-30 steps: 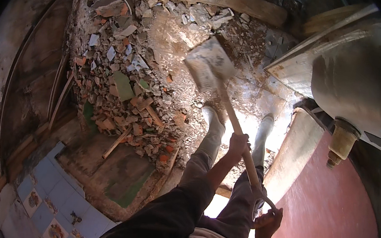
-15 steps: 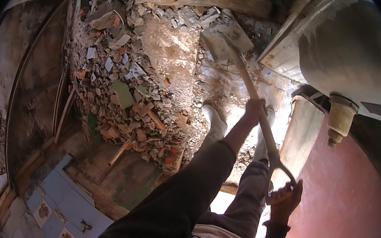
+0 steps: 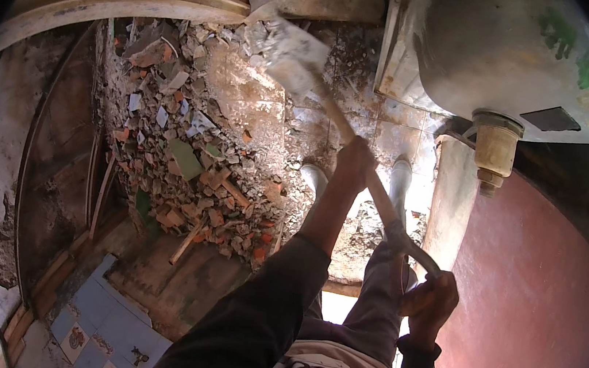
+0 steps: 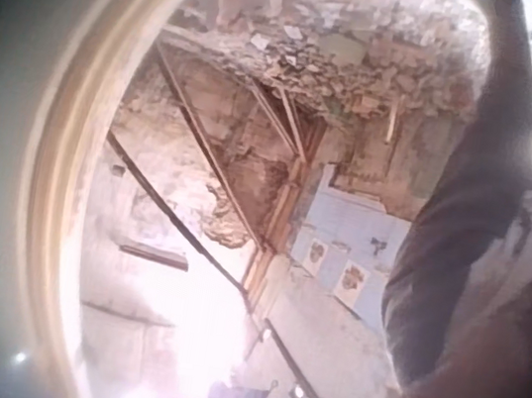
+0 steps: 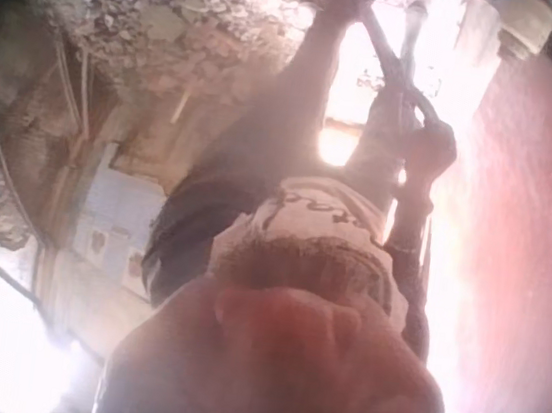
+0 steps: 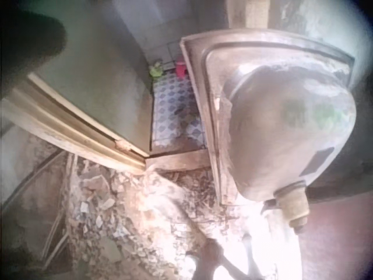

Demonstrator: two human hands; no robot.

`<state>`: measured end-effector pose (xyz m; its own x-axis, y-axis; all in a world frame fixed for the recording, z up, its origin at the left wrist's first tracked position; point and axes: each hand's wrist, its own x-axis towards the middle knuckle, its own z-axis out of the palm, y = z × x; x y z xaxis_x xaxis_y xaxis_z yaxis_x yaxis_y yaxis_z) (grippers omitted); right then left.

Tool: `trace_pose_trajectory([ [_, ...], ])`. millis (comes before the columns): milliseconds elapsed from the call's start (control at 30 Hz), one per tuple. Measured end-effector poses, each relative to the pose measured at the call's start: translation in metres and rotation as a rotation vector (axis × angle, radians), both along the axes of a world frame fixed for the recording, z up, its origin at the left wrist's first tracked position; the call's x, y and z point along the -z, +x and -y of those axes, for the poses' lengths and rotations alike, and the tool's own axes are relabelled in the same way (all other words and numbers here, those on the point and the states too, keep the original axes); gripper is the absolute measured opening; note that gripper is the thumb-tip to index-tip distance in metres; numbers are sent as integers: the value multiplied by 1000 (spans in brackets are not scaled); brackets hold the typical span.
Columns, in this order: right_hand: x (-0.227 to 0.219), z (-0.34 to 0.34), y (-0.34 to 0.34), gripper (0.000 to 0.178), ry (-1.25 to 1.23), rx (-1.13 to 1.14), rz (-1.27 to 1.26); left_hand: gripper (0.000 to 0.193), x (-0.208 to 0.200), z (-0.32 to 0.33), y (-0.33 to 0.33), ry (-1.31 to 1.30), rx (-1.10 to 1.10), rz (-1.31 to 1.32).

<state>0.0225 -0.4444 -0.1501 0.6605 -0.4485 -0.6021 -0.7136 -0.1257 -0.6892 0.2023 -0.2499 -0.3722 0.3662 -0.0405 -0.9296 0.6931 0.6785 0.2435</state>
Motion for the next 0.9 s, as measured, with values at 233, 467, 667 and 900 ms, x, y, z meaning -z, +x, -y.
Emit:
trace_pose_trajectory([
  [233,23,-18,-55,29,-100,-211,-183,8,-8,-44,-43,235,71,-110],
  [467,-11,-16,-40,37,720,876,-389,9,8,-15,-84,184,102,-267],
  [667,8,-13,-97,38,322,465,-308,7,0,-5,-72,169,158,-297],
  [900,15,-42,16,37,661,756,-257,12,35,-29,-14,116,113,-198],
])
